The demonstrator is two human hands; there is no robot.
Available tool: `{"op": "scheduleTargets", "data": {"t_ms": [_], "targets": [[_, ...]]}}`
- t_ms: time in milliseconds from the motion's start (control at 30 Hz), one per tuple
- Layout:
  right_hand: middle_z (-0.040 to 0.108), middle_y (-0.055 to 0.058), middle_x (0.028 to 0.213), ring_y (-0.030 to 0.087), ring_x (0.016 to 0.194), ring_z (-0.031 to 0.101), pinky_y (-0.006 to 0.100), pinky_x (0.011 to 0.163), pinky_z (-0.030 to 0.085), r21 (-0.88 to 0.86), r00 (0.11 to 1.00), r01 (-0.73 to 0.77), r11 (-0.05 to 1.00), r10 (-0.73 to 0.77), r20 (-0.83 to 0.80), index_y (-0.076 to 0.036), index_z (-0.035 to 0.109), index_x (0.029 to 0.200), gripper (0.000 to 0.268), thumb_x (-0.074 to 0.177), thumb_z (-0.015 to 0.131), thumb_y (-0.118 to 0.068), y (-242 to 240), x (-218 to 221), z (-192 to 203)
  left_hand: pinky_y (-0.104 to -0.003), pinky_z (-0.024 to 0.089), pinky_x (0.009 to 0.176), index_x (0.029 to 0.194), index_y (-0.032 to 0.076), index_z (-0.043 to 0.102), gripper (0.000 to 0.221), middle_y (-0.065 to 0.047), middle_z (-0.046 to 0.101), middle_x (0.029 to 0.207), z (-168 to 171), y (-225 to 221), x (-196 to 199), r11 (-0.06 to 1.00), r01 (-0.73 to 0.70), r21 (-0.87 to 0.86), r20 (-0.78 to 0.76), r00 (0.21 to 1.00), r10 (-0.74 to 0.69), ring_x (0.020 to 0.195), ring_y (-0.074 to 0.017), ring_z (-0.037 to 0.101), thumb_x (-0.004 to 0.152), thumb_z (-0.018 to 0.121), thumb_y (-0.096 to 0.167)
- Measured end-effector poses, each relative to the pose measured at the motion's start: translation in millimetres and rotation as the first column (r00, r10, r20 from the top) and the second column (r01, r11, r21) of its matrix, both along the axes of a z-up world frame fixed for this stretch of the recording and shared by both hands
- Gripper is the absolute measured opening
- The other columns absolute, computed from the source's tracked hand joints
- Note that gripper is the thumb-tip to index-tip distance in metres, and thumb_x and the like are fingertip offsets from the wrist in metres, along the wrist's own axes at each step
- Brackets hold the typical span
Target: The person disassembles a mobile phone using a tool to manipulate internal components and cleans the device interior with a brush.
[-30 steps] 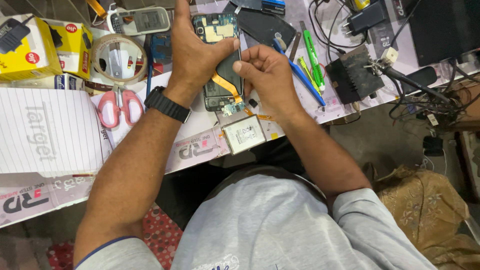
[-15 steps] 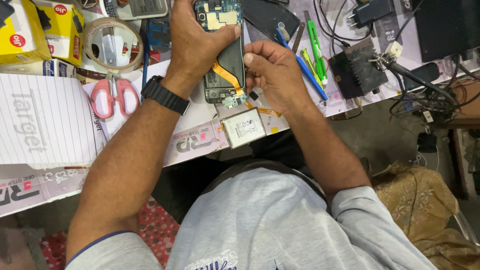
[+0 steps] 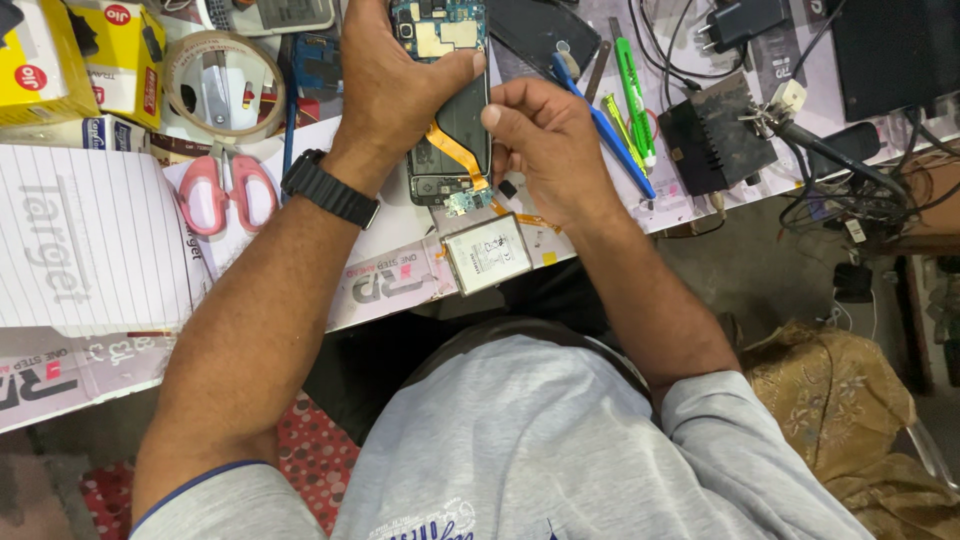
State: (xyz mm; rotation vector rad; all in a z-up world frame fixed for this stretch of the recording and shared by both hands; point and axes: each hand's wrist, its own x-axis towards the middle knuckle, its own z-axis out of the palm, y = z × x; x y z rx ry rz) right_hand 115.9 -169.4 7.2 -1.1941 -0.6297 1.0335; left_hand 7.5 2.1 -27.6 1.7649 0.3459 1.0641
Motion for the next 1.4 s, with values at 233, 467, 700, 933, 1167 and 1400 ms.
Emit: {"op": "scheduleTargets", "data": {"t_ms": [233,467,700,933,1167,1400], "targets": [[0.07,0.006,0.083,0.009,0.063,0.062,0.025,0.058,0.054,0.029,1.0,-0.012,0.999,0.013,-0.017,0.002,0.066,0.106,0.01,0.101,0.069,-0.006,1,-2,-3,-0.03,0.063,0.09,0.122,0.001,0.057,0.052,-0.008,0.07,0.11,3,-1,0,0.996,0.042,-0.076,0.005,0.999,-0.042,0.099,-0.0153,0.072,0.085,0.093,0.009],[0.07,0.005,0.083,0.008,0.062,0.063,0.023,0.056,0.053,-0.021,0.997,0.005,1.0,-0.004,0.072,0.001,0.065,0.105,0.009,0.099,0.069,-0.005,0,-4,0,-0.03,0.063,0.091,0.122,0.001,0.057,0.055,-0.008,0.069,0.112,2,-2,1,0.997,0.055,-0.058,0.014,0.998,-0.054,0.101,-0.0152,0.072,0.084,0.095,0.009],[0.07,0.006,0.086,0.009,0.064,0.062,0.023,0.057,0.052,-0.027,0.991,0.001,1.0,0.003,0.132,0.003,0.065,0.11,0.012,0.1,0.069,-0.001,1,-2,0,-0.03,0.061,0.081,0.108,-0.001,0.063,0.042,-0.007,0.071,0.099,9,-1,-4,1.0,0.028,-0.011,-0.013,1.0,-0.028,0.088,-0.015,0.071,0.084,0.096,0.01],[0.07,0.006,0.092,0.011,0.069,0.065,0.026,0.062,0.056,0.053,0.994,-0.076,0.996,0.071,0.086,0.003,0.064,0.118,0.018,0.1,0.068,0.003,-3,6,-4,-0.027,0.06,0.066,0.094,0.0,0.068,0.028,-0.004,0.072,0.087,9,-5,0,0.988,0.062,-0.144,-0.028,0.997,-0.067,0.074,-0.0117,0.07,0.086,0.093,0.011],[0.073,0.009,0.096,0.013,0.076,0.069,0.027,0.066,0.058,0.069,0.984,-0.1,0.993,0.088,0.152,0.005,0.063,0.119,0.018,0.102,0.068,0.003,-1,2,2,-0.024,0.061,0.061,0.096,0.002,0.073,0.018,-0.003,0.075,0.082,7,-4,-1,0.998,0.06,-0.019,-0.109,0.992,-0.062,0.068,-0.0102,0.073,0.09,0.086,0.013],[0.068,0.004,0.103,0.008,0.087,0.068,0.022,0.071,0.058,-0.021,0.911,-0.107,0.994,0.106,0.399,0.004,0.053,0.133,0.043,0.096,0.074,0.007,-31,-7,18,-0.028,0.057,0.055,0.088,0.003,0.077,0.026,-0.003,0.075,0.073,-8,1,8,0.999,-0.04,-0.004,-0.17,0.985,0.039,0.06,-0.0116,0.07,0.09,0.089,0.026]]}}
